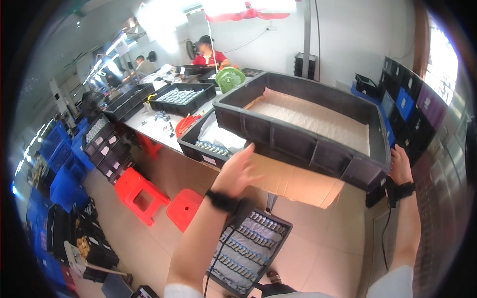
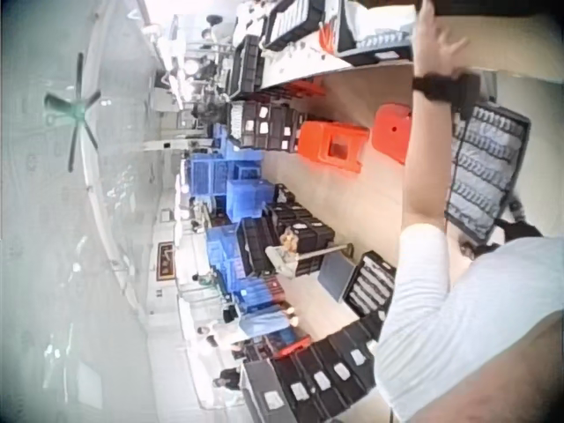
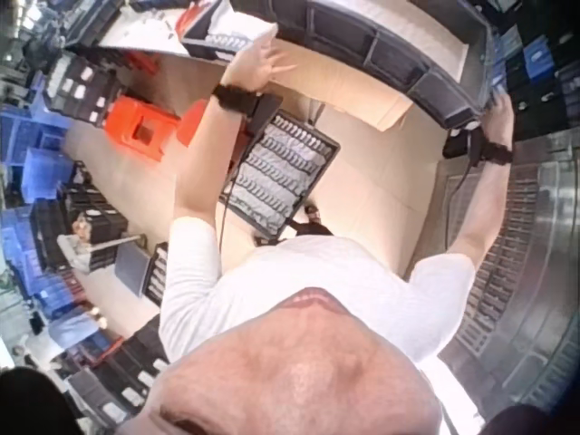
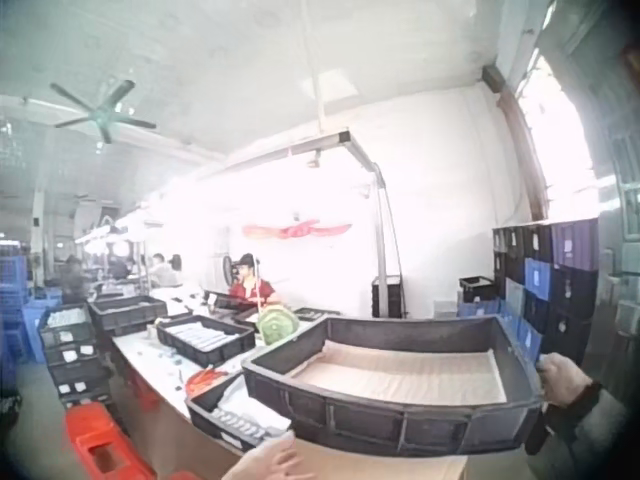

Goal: Assembling blue-haired toy figurines by applying glue and attaching parts, then placing them into organized trays.

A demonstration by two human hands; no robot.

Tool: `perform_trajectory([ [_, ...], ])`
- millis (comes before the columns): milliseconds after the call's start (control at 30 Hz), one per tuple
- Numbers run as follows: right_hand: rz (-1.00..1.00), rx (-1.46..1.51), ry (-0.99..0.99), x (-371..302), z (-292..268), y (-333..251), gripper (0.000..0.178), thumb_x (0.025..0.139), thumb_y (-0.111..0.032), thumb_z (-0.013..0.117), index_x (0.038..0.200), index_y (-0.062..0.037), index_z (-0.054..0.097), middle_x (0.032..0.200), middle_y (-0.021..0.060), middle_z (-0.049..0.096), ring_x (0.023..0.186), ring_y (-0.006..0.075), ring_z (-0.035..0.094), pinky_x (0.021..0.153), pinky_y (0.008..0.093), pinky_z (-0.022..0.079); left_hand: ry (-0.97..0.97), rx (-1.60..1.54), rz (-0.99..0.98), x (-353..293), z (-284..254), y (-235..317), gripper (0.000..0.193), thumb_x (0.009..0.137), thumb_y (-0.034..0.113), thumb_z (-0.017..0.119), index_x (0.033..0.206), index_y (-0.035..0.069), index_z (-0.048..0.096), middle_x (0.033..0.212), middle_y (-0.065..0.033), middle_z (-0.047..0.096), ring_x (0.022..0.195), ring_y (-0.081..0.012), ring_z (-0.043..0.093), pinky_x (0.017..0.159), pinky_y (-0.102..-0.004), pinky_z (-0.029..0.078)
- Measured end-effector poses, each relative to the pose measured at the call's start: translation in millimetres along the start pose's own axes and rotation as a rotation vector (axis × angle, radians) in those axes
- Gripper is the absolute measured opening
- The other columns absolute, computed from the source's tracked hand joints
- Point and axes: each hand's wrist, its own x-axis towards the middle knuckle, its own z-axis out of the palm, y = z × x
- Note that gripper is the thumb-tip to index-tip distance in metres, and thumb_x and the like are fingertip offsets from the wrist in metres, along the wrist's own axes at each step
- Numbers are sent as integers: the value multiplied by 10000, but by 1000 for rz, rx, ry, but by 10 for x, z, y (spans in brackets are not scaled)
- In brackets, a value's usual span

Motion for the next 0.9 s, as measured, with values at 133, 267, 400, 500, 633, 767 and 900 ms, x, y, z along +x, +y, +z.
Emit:
perform_trajectory([
  [133, -113, 6, -273, 100, 607, 3, 362, 845, -246, 473, 1085, 17, 532, 1034, 90, 593, 926, 195, 566, 851, 311, 426, 131, 305, 44, 753, 663, 129, 537, 828, 291, 552, 1272, 77, 341, 1241, -199, 352, 1069, -309, 456, 803, -484, 460],
  [267, 8, -69, -333, 175, 525, 45, 231, 785, -163, 554, 945, 0, 592, 914, 66, 615, 879, 157, 566, 813, 293, 425, 592, 259, 0, 1205, 910, 2, 840, 663, 274, 693, 1212, -93, 174, 1045, -195, 490, 778, -298, 585, 547, -464, 496],
  [400, -445, -256, -130, 413, 194, 229, 124, 744, -141, 595, 785, -25, 590, 792, 12, 562, 801, 101, 509, 764, 249, 376, 672, 288, 100, 1402, 898, -95, 318, 686, 139, 612, 902, -70, 509, 804, -173, 593, 644, -274, 619, 481, -414, 541],
  [500, -380, -304, -165, 265, 101, 147, 147, 750, -153, 578, 827, -28, 578, 829, 6, 549, 840, 115, 486, 805, 257, 355, 682, 311, 114, 1237, 915, -129, 421, 650, 117, 630, 970, -101, 467, 857, -194, 571, 645, -278, 619, 439, -410, 529],
  [633, -346, -386, -205, -385, 403, 133, 479, 739, -213, 582, 1129, 49, 483, 1030, 78, 536, 945, 162, 496, 862, 270, 351, 590, 231, 164, 491, 702, -149, 570, 660, 110, 625, 1071, -99, 289, 880, -179, 506, 644, -264, 600, 472, -407, 542],
  [767, -346, -299, -196, -1135, 934, 321, 559, 734, -223, 592, 1186, 65, 434, 1072, 109, 528, 939, 196, 514, 849, 283, 382, 579, 151, 252, -291, 247, -200, 557, 679, 89, 609, 1067, -105, 261, 878, -163, 492, 618, -237, 583, 476, -404, 544],
  [900, -431, -349, -128, -1980, 1485, 601, 599, 736, -235, 593, 1216, 70, 405, 1118, 121, 500, 998, 196, 478, 883, 288, 354, 581, 68, 415, -1403, -309, -117, 228, 693, 61, 619, 810, -77, 480, 716, -91, 523, 579, -188, 568, 453, -333, 529],
])
